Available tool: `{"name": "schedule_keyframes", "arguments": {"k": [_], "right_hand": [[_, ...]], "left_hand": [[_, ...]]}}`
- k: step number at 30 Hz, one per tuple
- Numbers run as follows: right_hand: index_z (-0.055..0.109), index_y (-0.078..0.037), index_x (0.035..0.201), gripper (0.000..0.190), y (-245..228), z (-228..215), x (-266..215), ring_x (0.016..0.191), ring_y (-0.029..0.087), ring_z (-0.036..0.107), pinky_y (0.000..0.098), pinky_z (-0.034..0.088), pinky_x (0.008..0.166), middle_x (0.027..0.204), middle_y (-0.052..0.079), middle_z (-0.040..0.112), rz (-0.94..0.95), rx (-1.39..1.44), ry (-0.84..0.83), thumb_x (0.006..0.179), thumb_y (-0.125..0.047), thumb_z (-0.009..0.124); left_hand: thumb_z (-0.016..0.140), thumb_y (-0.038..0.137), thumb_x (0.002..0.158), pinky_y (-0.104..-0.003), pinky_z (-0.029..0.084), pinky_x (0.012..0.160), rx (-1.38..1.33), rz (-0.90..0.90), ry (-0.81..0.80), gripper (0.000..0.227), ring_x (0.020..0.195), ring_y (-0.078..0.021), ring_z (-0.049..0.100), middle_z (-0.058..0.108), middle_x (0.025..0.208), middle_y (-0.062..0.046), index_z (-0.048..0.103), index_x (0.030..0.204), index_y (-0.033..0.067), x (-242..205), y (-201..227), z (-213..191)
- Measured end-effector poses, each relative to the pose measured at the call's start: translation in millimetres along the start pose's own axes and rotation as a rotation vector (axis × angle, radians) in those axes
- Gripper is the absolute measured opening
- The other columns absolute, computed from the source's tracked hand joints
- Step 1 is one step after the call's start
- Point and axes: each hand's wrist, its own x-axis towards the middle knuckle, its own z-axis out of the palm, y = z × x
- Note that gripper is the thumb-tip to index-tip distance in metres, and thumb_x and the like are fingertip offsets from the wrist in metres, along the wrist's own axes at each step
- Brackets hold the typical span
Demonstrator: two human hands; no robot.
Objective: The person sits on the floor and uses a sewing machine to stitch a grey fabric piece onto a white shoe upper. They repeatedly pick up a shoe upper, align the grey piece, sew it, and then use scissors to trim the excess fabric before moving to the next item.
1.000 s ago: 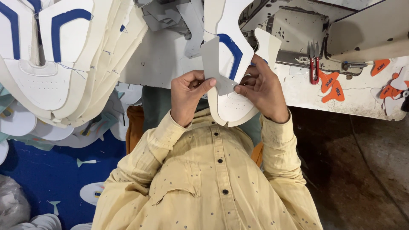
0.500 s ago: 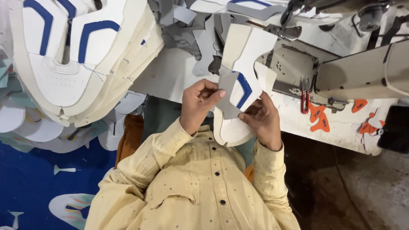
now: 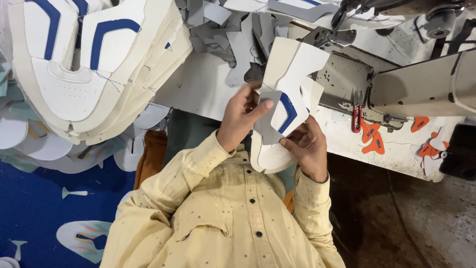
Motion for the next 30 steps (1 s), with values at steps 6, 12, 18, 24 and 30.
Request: {"name": "schedule_keyframes", "arguments": {"k": [6, 12, 18, 24, 30], "right_hand": [[0.051, 0.004, 0.142, 0.063, 8, 3, -21, 0.110, 0.023, 0.070, 0.0357, 0.059, 0.092, 0.119, 0.013, 0.070, -0.008, 0.002, 0.094, 0.083, 0.019, 0.069], [0.053, 0.001, 0.137, 0.055, 16, 25, -26, 0.093, 0.016, 0.068, 0.0288, 0.056, 0.080, 0.111, 0.009, 0.069, -0.066, -0.069, 0.320, 0.087, 0.011, 0.074], [0.053, 0.001, 0.132, 0.046, 24, 45, 12, 0.093, 0.011, 0.063, 0.0259, 0.052, 0.077, 0.111, 0.006, 0.067, -0.148, 0.008, 0.369, 0.091, 0.006, 0.075], [0.052, 0.001, 0.132, 0.045, -1, 60, 51, 0.080, 0.008, 0.057, 0.0244, 0.046, 0.068, 0.103, 0.003, 0.065, -0.149, 0.114, 0.307, 0.094, 0.005, 0.074], [0.052, 0.002, 0.129, 0.040, -3, 62, 61, 0.086, 0.008, 0.060, 0.0252, 0.050, 0.073, 0.107, 0.004, 0.066, -0.143, 0.205, 0.276, 0.096, 0.005, 0.073]], "left_hand": [[0.064, 0.035, 0.108, -0.025, 0.046, 0.070, 0.175, 0.044, -0.077, 0.036, 0.080, -0.0055, 0.054, 0.064, 0.090, -0.001, 0.066, 0.112, 0.0000, 3, -4, 11], [0.063, 0.033, 0.104, -0.030, 0.038, 0.056, 0.619, 0.148, -0.286, 0.034, 0.059, -0.0128, 0.049, 0.056, 0.070, -0.006, 0.062, 0.111, -0.0010, 44, 29, 37], [0.065, 0.025, 0.103, -0.028, 0.048, 0.064, 0.496, 0.060, -0.594, 0.026, 0.072, -0.0087, 0.060, 0.068, 0.082, -0.002, 0.067, 0.107, -0.0012, 117, 11, 21], [0.068, 0.017, 0.099, -0.025, 0.049, 0.070, 0.327, -0.247, -0.630, 0.019, 0.080, -0.0040, 0.058, 0.069, 0.088, 0.002, 0.069, 0.103, -0.0016, 164, 29, 11], [0.069, 0.015, 0.097, -0.025, 0.049, 0.074, 0.328, -0.291, -0.648, 0.018, 0.081, -0.0039, 0.059, 0.071, 0.090, 0.002, 0.072, 0.101, -0.0020, 179, 41, 14]]}}
